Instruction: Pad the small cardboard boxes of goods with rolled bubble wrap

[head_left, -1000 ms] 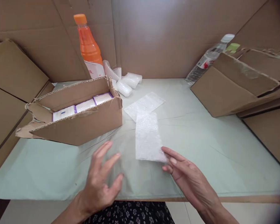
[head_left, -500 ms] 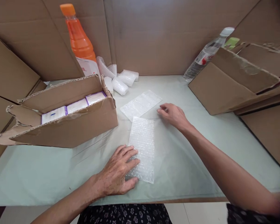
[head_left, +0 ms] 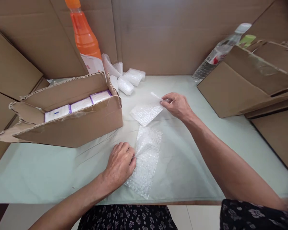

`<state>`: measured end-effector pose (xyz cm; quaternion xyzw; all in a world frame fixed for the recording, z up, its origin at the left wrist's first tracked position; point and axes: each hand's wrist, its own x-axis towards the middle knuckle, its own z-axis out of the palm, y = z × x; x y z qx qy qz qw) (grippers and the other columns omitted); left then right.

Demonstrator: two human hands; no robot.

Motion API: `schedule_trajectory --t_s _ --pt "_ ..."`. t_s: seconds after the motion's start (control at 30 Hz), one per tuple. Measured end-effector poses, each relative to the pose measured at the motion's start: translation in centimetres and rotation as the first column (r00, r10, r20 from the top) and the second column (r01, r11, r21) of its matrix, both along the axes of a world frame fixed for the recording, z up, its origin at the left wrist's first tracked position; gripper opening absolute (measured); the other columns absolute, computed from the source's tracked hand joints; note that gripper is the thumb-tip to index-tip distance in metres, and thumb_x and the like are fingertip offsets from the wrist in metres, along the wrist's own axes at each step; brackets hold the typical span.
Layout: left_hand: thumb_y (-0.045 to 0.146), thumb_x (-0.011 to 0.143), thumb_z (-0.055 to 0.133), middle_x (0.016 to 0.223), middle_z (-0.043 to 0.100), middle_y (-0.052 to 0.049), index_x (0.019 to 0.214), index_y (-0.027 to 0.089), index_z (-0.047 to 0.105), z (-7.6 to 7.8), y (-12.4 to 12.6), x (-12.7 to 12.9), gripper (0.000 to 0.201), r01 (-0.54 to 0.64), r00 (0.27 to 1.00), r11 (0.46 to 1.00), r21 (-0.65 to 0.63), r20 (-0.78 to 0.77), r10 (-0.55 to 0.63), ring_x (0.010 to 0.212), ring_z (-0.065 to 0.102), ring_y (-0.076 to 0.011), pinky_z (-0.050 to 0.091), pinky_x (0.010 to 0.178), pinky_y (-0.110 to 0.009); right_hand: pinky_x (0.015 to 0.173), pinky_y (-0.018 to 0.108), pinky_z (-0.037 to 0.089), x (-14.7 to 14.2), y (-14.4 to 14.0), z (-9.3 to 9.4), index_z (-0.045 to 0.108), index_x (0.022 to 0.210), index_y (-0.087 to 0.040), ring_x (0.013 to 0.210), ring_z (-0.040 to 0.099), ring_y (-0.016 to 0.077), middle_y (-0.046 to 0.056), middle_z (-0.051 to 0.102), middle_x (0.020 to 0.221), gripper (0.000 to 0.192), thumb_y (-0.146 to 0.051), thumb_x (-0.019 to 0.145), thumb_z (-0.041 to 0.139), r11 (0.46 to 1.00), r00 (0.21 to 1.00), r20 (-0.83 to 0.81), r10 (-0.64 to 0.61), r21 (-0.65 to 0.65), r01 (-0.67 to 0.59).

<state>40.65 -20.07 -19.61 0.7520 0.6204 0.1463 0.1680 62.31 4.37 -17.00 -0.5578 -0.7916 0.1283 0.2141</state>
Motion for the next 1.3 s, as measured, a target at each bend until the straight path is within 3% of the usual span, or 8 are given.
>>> schedule_trajectory --t_s 0.13,0.27,0.4,0.6,0.83,1.0,1.17,1.3 --pt "0.009 0.079 0.054 0.082 0.062 -0.002 0.078 0.02 0.053 1.0 -1.1 0.1 0.011 -0.024 0.917 0.986 -0.167 0.39 0.089 0.078 0.058 -0.0185 0.045 0.073 -0.032 0.088 0.043 0.05 2.2 -1.2 1.1 0.077 0.101 -0.022 0.083 0.066 0.0231 0.009 0.073 0.108 0.027 -0.034 0.082 0.062 0.999 0.999 0.026 0.036 -0.017 -0.035" --pt "0.021 0.083 0.058 0.077 0.062 0.001 0.087 0.02 0.056 1.8 -3.5 -1.0 0.005 -0.023 0.654 0.888 -0.46 0.664 0.361 0.069 0.055 -0.013 0.042 0.063 -0.024 0.096 0.053 0.049 2.6 -2.2 0.6 0.066 0.131 -0.023 0.096 0.068 0.0288 0.015 0.057 0.143 0.053 -0.042 0.082 0.066 1.0 0.999 0.05 -0.012 0.004 0.012" --pt "0.028 0.087 0.062 0.1 0.074 -0.007 0.13 0.019 0.054 1.4 -5.0 -1.7 0.045 0.014 0.414 0.826 -0.564 0.755 0.508 0.073 0.062 -0.0128 0.049 0.068 -0.024 0.105 0.059 0.044 1.2 -3.5 -0.6 0.071 0.123 -0.019 0.123 0.061 0.0375 0.017 0.057 0.145 0.04 -0.033 0.086 0.065 0.998 0.986 0.161 0.046 -0.054 -0.037" --pt "0.023 0.09 0.06 0.134 0.067 -0.01 0.118 0.023 0.074 2.2 -3.9 -1.5 0.032 0.044 0.469 0.928 -0.369 0.828 0.307 0.09 0.069 -0.0171 0.058 0.069 -0.026 0.099 0.049 0.05 1.3 -8.5 -0.4 0.074 0.113 -0.021 0.123 0.062 0.0312 0.013 0.064 0.138 0.031 -0.039 0.093 0.059 0.982 0.969 -0.244 0.036 -0.171 -0.08" --pt "0.016 0.097 0.05 0.138 0.066 -0.008 0.106 0.024 0.079 3.9 -1.8 0.0 0.031 0.054 0.548 0.995 -0.08 0.836 0.038 0.115 0.069 -0.022 0.06 0.083 -0.029 0.089 0.039 0.056 4.0 -14.0 0.8 0.065 0.133 -0.026 0.109 0.069 0.026 0.011 0.072 0.122 0.059 -0.064 0.088 0.065 0.664 0.751 -0.659 -0.03 -0.575 -0.478" --pt "0.023 0.088 0.062 0.126 0.07 -0.008 0.116 0.023 0.075 3.2 -0.1 0.5 0.03 0.05 0.568 0.962 -0.268 0.8 0.193 0.107 0.068 -0.0223 0.057 0.085 -0.032 0.077 0.032 0.055 2.9 -11.9 1.3 0.07 0.117 -0.022 0.081 0.066 0.0168 0.004 0.072 0.096 0.049 -0.048 0.077 0.081 0.828 0.669 -0.736 -0.104 -0.437 -0.352" --pt "0.027 0.082 0.064 0.091 0.07 -0.003 0.123 0.017 0.068 2.2 2.2 0.6 0.042 0.02 0.566 0.828 -0.56 0.69 0.452 0.068 0.061 -0.0132 0.05 0.063 -0.026 0.07 0.032 0.049 1.3 -7.4 -0.7 0.068 0.119 -0.018 0.071 0.058 0.0161 0.0 0.064 0.078 0.045 -0.041 0.08 0.07 0.951 0.837 -0.547 -0.007 -0.263 -0.164" --pt "0.028 0.08 0.066 0.073 0.064 0.002 0.127 0.012 0.063 2.0 3.1 0.5 0.05 -0.002 0.536 0.77 -0.638 0.65 0.539 0.056 0.056 -0.0102 0.048 0.061 -0.025 0.087 0.041 0.049 0.8 -6.3 -2.4 0.06 0.135 -0.02 0.091 0.063 0.0246 0.01 0.07 0.113 0.058 -0.035 0.079 0.068 0.996 0.977 -0.21 -0.021 -0.093 0.001"
